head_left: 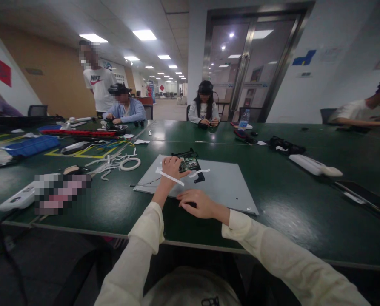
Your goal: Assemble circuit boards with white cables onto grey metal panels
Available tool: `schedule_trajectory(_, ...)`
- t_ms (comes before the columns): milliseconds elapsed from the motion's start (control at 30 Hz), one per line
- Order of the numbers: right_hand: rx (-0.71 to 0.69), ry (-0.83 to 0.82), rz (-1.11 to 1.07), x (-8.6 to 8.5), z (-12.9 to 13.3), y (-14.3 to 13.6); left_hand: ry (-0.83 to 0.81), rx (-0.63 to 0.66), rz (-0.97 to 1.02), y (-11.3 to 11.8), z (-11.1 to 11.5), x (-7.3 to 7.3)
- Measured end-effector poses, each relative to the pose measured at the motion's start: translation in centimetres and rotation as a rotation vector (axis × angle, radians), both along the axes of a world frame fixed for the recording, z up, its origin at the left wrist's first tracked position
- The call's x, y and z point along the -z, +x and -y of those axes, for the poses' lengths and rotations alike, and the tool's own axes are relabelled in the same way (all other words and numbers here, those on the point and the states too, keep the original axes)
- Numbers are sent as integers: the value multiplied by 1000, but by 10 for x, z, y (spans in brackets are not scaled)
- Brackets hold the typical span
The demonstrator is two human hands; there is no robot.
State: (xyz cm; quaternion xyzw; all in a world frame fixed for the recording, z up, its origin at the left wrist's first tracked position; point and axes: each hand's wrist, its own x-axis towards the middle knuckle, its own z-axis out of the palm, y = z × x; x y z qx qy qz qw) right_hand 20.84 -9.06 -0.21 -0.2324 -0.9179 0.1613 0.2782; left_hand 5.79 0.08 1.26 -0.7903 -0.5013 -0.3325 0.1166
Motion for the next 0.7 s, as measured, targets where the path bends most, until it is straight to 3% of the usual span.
schedule_trajectory(267, -107, 30, 11, -4, 6, -6, -101, 98, -135, 14, -1, 17)
schedule_trajectory(467, -110, 48, 4, -3, 8, -10, -197, 147, -200, 21, -4, 32)
schedule_trajectory(700, -104, 76, 49, 0, 6, -10, -257, 188, -223, 24, 0, 36)
